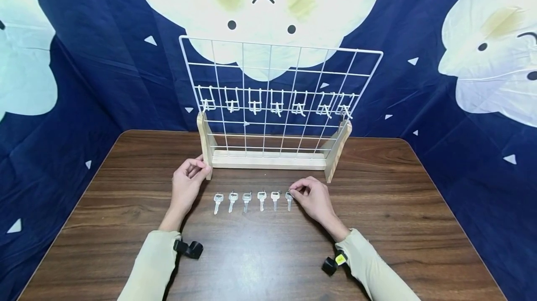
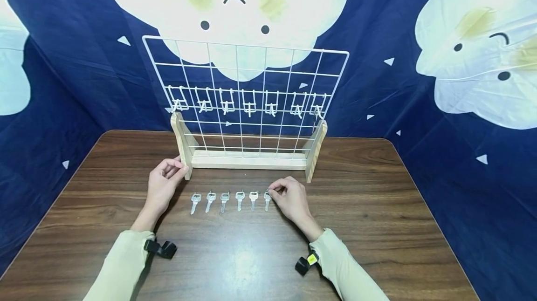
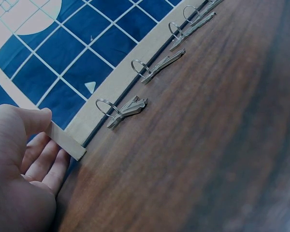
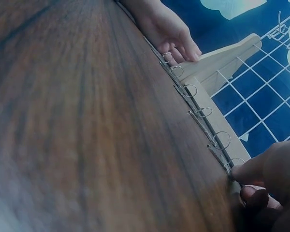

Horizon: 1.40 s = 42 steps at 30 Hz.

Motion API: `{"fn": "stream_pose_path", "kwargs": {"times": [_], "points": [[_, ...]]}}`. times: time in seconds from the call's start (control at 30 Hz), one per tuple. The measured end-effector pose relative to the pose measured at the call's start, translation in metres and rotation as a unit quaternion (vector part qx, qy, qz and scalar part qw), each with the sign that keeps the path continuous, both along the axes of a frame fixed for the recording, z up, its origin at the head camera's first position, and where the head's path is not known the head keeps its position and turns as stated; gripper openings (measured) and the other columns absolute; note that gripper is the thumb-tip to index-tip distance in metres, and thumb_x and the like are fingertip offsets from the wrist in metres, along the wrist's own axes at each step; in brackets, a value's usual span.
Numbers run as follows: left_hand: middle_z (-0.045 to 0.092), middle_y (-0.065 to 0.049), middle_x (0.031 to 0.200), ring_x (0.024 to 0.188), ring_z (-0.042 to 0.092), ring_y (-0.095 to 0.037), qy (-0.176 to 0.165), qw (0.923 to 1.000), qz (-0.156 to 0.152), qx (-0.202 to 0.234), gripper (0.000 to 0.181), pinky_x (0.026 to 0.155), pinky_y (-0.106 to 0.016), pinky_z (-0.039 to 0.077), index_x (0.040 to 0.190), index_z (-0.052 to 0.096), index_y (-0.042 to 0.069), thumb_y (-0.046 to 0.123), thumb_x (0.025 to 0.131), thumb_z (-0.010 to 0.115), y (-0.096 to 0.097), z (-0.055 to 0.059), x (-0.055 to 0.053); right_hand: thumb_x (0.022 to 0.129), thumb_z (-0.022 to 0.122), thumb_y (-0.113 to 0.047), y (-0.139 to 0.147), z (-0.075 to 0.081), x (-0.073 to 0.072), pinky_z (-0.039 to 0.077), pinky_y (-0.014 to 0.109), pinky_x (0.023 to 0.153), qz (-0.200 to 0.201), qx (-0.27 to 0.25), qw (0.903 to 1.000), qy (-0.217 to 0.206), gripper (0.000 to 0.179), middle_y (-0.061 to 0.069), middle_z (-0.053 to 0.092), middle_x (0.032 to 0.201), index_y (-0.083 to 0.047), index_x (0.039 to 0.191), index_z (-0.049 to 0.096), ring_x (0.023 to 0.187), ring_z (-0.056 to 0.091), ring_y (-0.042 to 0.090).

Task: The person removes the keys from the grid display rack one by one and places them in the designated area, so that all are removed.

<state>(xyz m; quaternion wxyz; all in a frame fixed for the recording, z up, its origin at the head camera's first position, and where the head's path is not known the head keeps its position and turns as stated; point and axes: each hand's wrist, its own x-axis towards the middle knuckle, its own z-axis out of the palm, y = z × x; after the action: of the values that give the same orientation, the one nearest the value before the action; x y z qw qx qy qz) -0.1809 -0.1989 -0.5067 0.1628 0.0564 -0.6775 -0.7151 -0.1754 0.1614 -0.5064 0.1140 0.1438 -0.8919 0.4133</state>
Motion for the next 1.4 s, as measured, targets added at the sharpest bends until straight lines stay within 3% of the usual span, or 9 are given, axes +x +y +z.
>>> {"fn": "stream_pose_path", "kwargs": {"times": [0.43, 0.8, 1.03, 1.27, 1.4], "points": [[0.064, -0.029, 0.15, 0.113, 0.07, 0.006, -0.003, 1.0, 0.002, -0.002, 0.016, 0.102, -0.013, 0.057, 0.107, 0.058, -0.019, -0.012, 0.101, 0.071, 0.0, -0.001, -0.001, 0.086, 0.095, -0.005, 0.0, 0.002, 0.0, 0.042, 0.015, 0.058, -0.017, -0.019, 0.9991, -0.033, 0.014, -0.003, 0.069, 0.08, -0.013, 0.09, 0.083, 0.064, 0.052, 0.001], [0.064, -0.028, 0.151, 0.114, 0.069, 0.006, -0.008, 0.9999, -0.002, -0.009, 0.019, 0.101, -0.012, 0.057, 0.108, 0.057, -0.019, -0.009, 0.102, 0.072, 0.0, 0.0, 0.0, 0.09, 0.088, 0.0, 0.002, 0.0, 0.001, 0.039, 0.016, 0.056, -0.023, -0.061, 0.9972, -0.035, 0.009, -0.001, 0.071, 0.079, -0.008, 0.091, 0.083, 0.062, 0.049, 0.001], [0.063, -0.027, 0.152, 0.113, 0.069, 0.008, -0.011, 0.9998, -0.002, -0.014, 0.02, 0.101, -0.011, 0.056, 0.109, 0.057, -0.02, -0.009, 0.103, 0.072, 0.0, 0.0, 0.001, 0.096, 0.084, -0.004, 0.004, 0.002, 0.001, 0.033, 0.013, 0.053, -0.029, -0.146, 0.9875, -0.053, 0.003, 0.003, 0.07, 0.079, -0.001, 0.096, 0.082, 0.058, 0.044, -0.002], [0.064, -0.027, 0.151, 0.114, 0.069, 0.007, -0.008, 0.9998, 0.001, -0.016, 0.021, 0.1, -0.011, 0.056, 0.109, 0.056, -0.021, -0.009, 0.102, 0.072, 0.0, 0.001, 0.001, 0.098, 0.081, 0.0, 0.001, 0.016, 0.003, 0.032, 0.012, 0.045, -0.03, -0.232, 0.9721, -0.019, 0.005, 0.015, 0.068, 0.072, 0.005, 0.1, 0.08, 0.049, 0.048, 0.003], [0.064, -0.028, 0.152, 0.114, 0.069, 0.007, -0.006, 0.9999, 0.0, -0.012, 0.021, 0.101, -0.012, 0.057, 0.11, 0.056, -0.022, -0.01, 0.102, 0.072, 0.0, 0.001, 0.001, 0.097, 0.081, 0.002, 0.0, 0.027, 0.006, 0.033, 0.013, 0.046, -0.039, -0.244, 0.9688, 0.015, 0.003, 0.01, 0.068, 0.071, 0.003, 0.101, 0.081, 0.051, 0.048, 0.003]]}}
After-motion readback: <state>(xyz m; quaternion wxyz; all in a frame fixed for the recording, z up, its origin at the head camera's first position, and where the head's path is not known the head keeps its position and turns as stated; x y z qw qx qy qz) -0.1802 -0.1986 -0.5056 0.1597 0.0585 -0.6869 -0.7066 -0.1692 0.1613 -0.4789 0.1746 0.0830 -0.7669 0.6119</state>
